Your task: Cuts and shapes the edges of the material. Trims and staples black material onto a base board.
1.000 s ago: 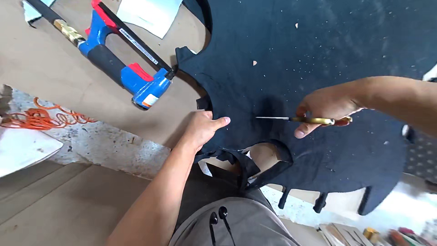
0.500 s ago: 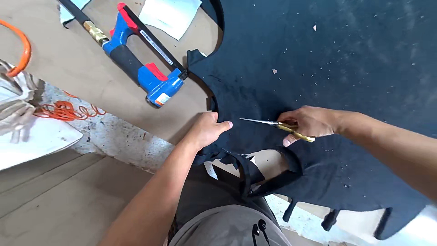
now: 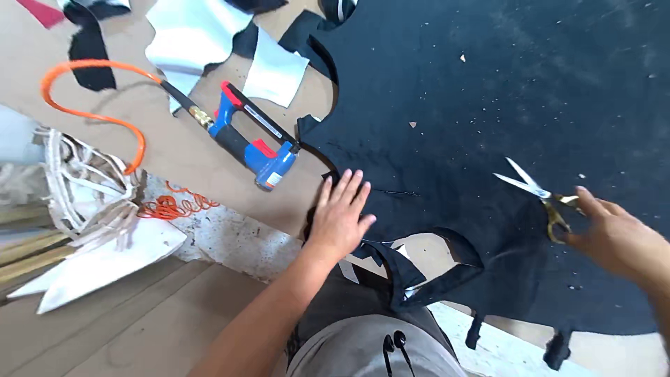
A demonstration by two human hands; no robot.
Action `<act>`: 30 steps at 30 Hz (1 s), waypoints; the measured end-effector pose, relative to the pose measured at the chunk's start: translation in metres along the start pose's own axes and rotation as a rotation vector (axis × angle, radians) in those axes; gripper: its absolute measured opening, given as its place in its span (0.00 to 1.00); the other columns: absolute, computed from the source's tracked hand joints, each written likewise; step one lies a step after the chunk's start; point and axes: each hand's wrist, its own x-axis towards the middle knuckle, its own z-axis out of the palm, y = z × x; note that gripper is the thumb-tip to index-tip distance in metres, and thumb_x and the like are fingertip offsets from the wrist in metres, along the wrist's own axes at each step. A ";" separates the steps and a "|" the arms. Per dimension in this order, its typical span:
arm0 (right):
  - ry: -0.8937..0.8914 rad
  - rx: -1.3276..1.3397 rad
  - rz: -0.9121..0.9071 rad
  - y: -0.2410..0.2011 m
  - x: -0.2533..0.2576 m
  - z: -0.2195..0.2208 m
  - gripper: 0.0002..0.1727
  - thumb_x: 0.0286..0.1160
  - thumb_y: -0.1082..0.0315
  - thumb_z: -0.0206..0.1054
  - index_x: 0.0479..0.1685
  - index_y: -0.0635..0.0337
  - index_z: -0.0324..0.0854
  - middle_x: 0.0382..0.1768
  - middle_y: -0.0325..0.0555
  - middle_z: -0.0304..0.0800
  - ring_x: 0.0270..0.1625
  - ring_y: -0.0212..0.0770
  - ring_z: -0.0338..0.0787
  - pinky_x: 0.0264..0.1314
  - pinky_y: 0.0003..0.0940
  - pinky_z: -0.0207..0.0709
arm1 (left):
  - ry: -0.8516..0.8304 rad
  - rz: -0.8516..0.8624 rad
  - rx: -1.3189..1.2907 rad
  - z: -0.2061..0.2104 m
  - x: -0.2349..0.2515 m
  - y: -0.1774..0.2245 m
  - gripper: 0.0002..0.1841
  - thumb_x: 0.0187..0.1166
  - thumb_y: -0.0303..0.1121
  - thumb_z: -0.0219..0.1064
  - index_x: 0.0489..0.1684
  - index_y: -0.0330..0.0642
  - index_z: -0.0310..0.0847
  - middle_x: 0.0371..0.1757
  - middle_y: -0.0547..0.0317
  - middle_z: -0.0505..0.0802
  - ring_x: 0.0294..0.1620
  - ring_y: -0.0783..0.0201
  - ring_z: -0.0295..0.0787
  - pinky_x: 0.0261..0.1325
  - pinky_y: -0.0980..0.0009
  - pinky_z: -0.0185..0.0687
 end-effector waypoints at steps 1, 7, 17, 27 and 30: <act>0.070 0.010 0.013 -0.004 -0.009 0.006 0.46 0.68 0.74 0.77 0.91 0.61 0.59 0.80 0.74 0.70 0.77 0.82 0.73 0.67 0.87 0.67 | -0.067 0.060 -0.021 0.014 -0.003 0.002 0.42 0.81 0.62 0.63 0.93 0.50 0.62 0.97 0.55 0.55 0.98 0.45 0.37 0.95 0.35 0.36; 0.254 0.197 -0.360 -0.156 -0.017 0.073 0.29 0.80 0.61 0.68 0.82 0.54 0.75 0.82 0.51 0.76 0.85 0.54 0.75 0.84 0.61 0.70 | -0.342 0.175 0.020 0.018 0.004 0.022 0.36 0.88 0.59 0.55 0.95 0.58 0.57 0.98 0.73 0.53 0.99 0.64 0.34 0.90 0.26 0.16; 0.428 0.216 -0.611 -0.336 0.039 0.151 0.29 0.90 0.59 0.42 0.87 0.47 0.70 0.90 0.31 0.66 0.93 0.46 0.61 0.91 0.59 0.55 | -0.026 -0.195 0.051 -0.109 0.033 -0.118 0.23 0.88 0.44 0.60 0.77 0.44 0.80 0.80 0.48 0.82 0.83 0.49 0.75 0.84 0.44 0.69; 0.480 0.230 -0.560 -0.362 0.036 0.150 0.32 0.79 0.60 0.50 0.86 0.43 0.72 0.87 0.34 0.71 0.85 0.48 0.72 0.84 0.57 0.63 | -0.041 -1.184 -0.982 -0.111 0.032 -0.197 0.42 0.80 0.68 0.61 0.63 0.27 0.77 0.42 0.37 0.93 0.38 0.47 0.94 0.45 0.50 0.92; 0.500 0.274 -0.616 -0.361 0.038 0.150 0.30 0.80 0.63 0.51 0.84 0.45 0.74 0.85 0.34 0.74 0.83 0.45 0.75 0.83 0.50 0.67 | 0.002 -1.181 -0.925 -0.109 0.047 -0.190 0.39 0.78 0.66 0.64 0.55 0.28 0.81 0.34 0.41 0.94 0.30 0.51 0.93 0.37 0.56 0.91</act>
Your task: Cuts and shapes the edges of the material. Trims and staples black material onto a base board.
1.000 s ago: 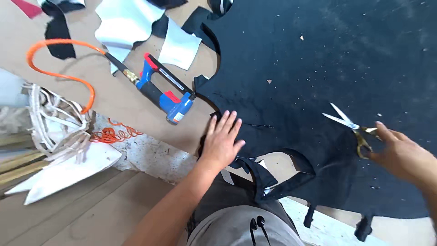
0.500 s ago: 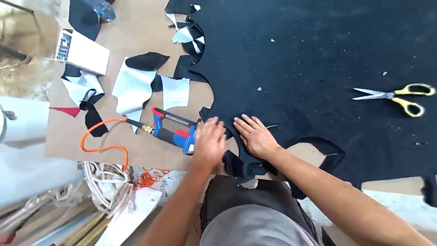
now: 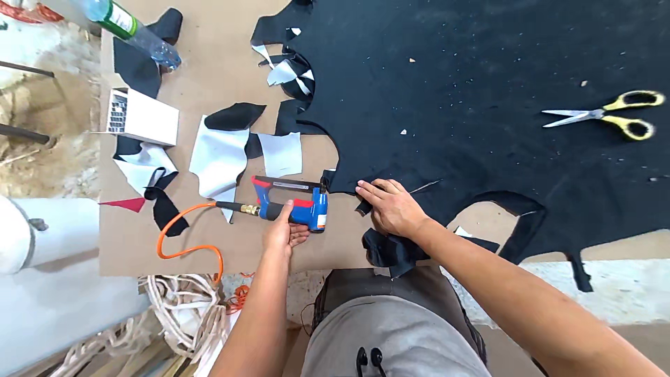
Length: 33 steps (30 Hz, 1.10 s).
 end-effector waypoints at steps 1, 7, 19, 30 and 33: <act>-0.002 0.015 -0.010 0.003 -0.001 -0.001 0.29 0.83 0.62 0.50 0.85 0.45 0.74 0.85 0.33 0.74 0.83 0.44 0.75 0.84 0.48 0.67 | 0.033 0.045 -0.042 0.004 -0.001 0.002 0.37 0.77 0.64 0.67 0.56 0.30 0.81 0.34 0.43 0.93 0.30 0.53 0.92 0.38 0.57 0.91; -0.045 0.024 -0.022 0.038 -0.015 -0.017 0.27 0.93 0.51 0.43 0.85 0.38 0.73 0.86 0.26 0.72 0.90 0.41 0.67 0.91 0.51 0.59 | -0.057 0.421 -0.513 0.029 -0.016 -0.007 0.18 0.83 0.40 0.68 0.64 0.41 0.76 0.51 0.51 0.90 0.47 0.60 0.90 0.49 0.62 0.89; -0.090 0.044 -0.188 0.068 -0.011 -0.011 0.28 0.92 0.51 0.42 0.89 0.35 0.67 0.89 0.22 0.65 0.90 0.39 0.64 0.87 0.54 0.58 | 0.213 0.859 -0.242 0.102 -0.130 -0.029 0.12 0.81 0.29 0.65 0.56 0.32 0.79 0.44 0.46 0.97 0.45 0.48 0.99 0.54 0.48 0.97; -0.089 0.074 -0.178 0.071 -0.014 -0.010 0.29 0.92 0.51 0.41 0.90 0.36 0.66 0.90 0.22 0.63 0.91 0.38 0.62 0.90 0.53 0.53 | 0.684 0.972 0.395 0.174 -0.137 -0.019 0.16 0.75 0.42 0.73 0.50 0.40 0.85 0.34 0.61 0.95 0.34 0.70 0.95 0.38 0.61 0.93; -0.059 0.077 -0.156 0.070 -0.016 -0.008 0.30 0.91 0.50 0.42 0.90 0.38 0.67 0.90 0.24 0.64 0.93 0.40 0.59 0.94 0.65 0.40 | 0.735 0.983 0.409 0.188 -0.140 -0.029 0.19 0.78 0.44 0.71 0.54 0.38 0.83 0.37 0.57 0.95 0.36 0.67 0.95 0.41 0.60 0.93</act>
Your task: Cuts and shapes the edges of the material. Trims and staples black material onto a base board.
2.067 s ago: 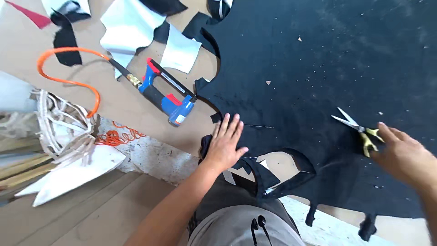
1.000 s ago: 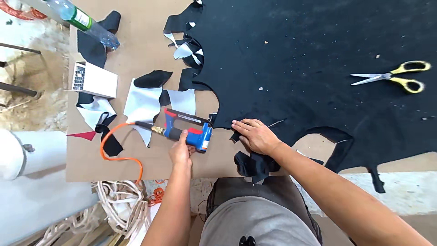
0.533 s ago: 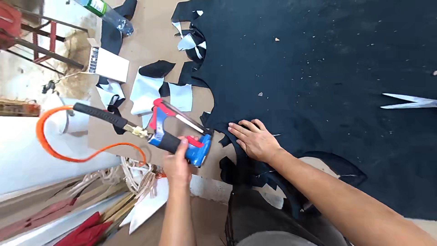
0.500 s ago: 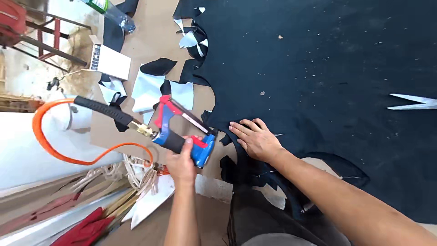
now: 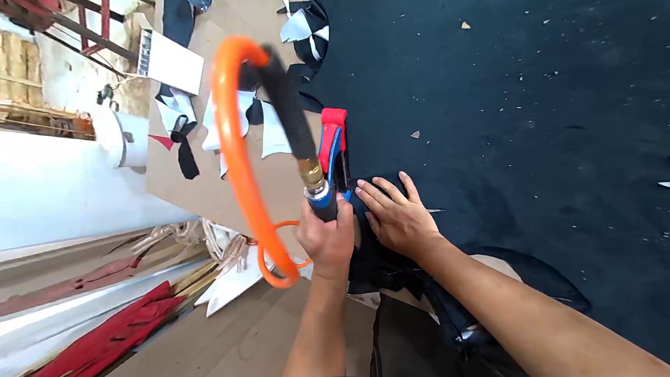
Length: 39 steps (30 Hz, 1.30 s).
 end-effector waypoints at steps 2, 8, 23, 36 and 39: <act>-0.019 0.007 -0.005 0.000 -0.001 0.000 0.31 0.90 0.50 0.42 0.90 0.40 0.66 0.91 0.25 0.64 0.94 0.41 0.57 0.95 0.67 0.36 | 0.038 -0.087 -0.164 0.007 -0.007 0.002 0.16 0.78 0.40 0.72 0.54 0.39 0.83 0.39 0.62 0.97 0.39 0.71 0.96 0.45 0.66 0.95; -0.058 0.014 -0.010 0.001 -0.001 -0.002 0.32 0.90 0.49 0.42 0.92 0.43 0.63 0.92 0.28 0.61 0.94 0.41 0.57 0.95 0.60 0.42 | 0.161 -0.031 -0.459 0.020 -0.018 -0.006 0.12 0.74 0.28 0.76 0.49 0.34 0.82 0.40 0.59 0.97 0.42 0.65 0.98 0.47 0.64 0.98; -0.012 0.074 -0.038 0.005 0.000 -0.006 0.29 0.88 0.51 0.50 0.86 0.43 0.72 0.88 0.29 0.69 0.91 0.41 0.64 0.94 0.56 0.49 | 0.151 0.033 -0.408 0.022 -0.025 -0.016 0.10 0.77 0.32 0.73 0.48 0.36 0.83 0.40 0.61 0.96 0.42 0.68 0.96 0.46 0.66 0.96; -0.137 -0.175 0.068 0.064 0.043 -0.050 0.35 0.89 0.36 0.40 0.91 0.35 0.64 0.94 0.36 0.56 0.96 0.55 0.49 0.91 0.75 0.32 | 0.178 0.004 -0.463 0.025 -0.031 -0.006 0.10 0.76 0.31 0.72 0.46 0.35 0.85 0.41 0.58 0.98 0.44 0.63 0.98 0.50 0.60 0.98; -0.165 -0.162 -0.049 0.079 0.049 -0.057 0.35 0.89 0.36 0.38 0.91 0.34 0.65 0.94 0.37 0.56 0.96 0.54 0.50 0.92 0.74 0.33 | 0.202 0.001 -0.512 0.029 -0.030 -0.004 0.10 0.76 0.32 0.72 0.47 0.34 0.84 0.41 0.57 0.97 0.44 0.60 0.99 0.51 0.58 0.98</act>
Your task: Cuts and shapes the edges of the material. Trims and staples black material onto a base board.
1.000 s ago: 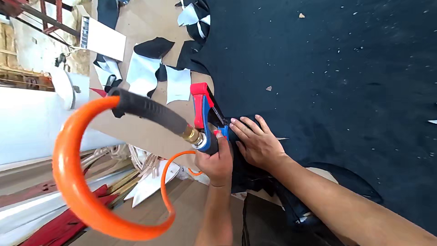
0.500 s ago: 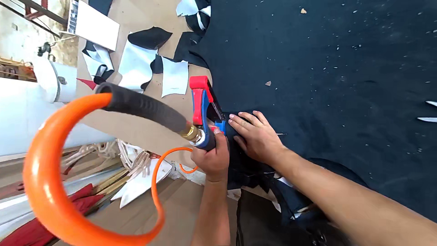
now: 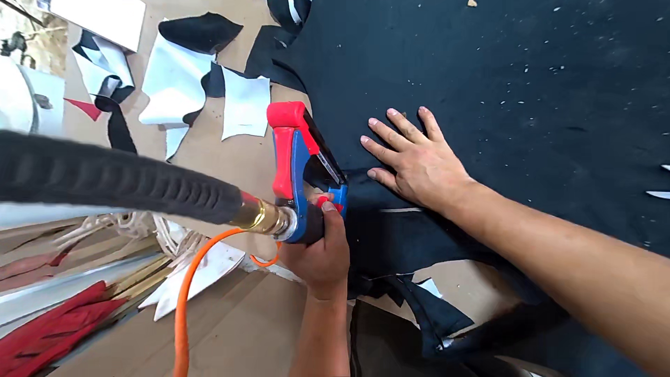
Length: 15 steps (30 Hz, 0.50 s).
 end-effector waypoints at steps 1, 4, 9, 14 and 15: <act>-0.014 -0.005 -0.021 0.003 0.000 0.000 0.34 0.90 0.37 0.36 0.92 0.33 0.63 0.95 0.37 0.54 0.97 0.54 0.48 0.92 0.74 0.31 | 0.006 0.008 -0.021 0.002 -0.001 -0.002 0.10 0.77 0.31 0.72 0.47 0.34 0.84 0.41 0.56 0.97 0.43 0.59 0.99 0.51 0.57 0.99; -0.045 -0.015 -0.039 0.000 0.001 0.000 0.34 0.92 0.42 0.32 0.94 0.35 0.59 0.96 0.36 0.49 0.98 0.53 0.44 0.92 0.74 0.28 | 0.007 0.012 -0.054 0.003 0.001 -0.002 0.09 0.77 0.30 0.71 0.47 0.34 0.83 0.40 0.57 0.97 0.42 0.58 0.98 0.48 0.57 0.98; -0.045 -0.024 -0.033 0.000 0.001 0.001 0.33 0.92 0.43 0.31 0.94 0.34 0.58 0.97 0.32 0.47 0.98 0.51 0.43 0.93 0.72 0.28 | -0.026 -0.049 -0.081 0.001 -0.004 0.002 0.11 0.75 0.31 0.72 0.48 0.34 0.83 0.43 0.53 0.98 0.47 0.54 0.99 0.53 0.54 0.98; -0.077 -0.020 -0.033 0.001 0.002 -0.002 0.33 0.93 0.45 0.31 0.95 0.35 0.56 0.97 0.33 0.46 0.98 0.50 0.41 0.94 0.71 0.28 | 0.001 -0.001 -0.094 0.015 -0.014 0.007 0.11 0.75 0.33 0.72 0.46 0.35 0.82 0.41 0.57 0.96 0.45 0.58 0.98 0.51 0.57 0.97; -0.074 -0.019 -0.034 0.001 0.001 -0.002 0.33 0.93 0.45 0.31 0.95 0.35 0.56 0.97 0.33 0.46 0.98 0.50 0.41 0.94 0.70 0.28 | -0.002 0.003 -0.090 0.015 -0.014 0.008 0.10 0.76 0.32 0.71 0.47 0.36 0.82 0.40 0.58 0.96 0.44 0.60 0.97 0.50 0.58 0.97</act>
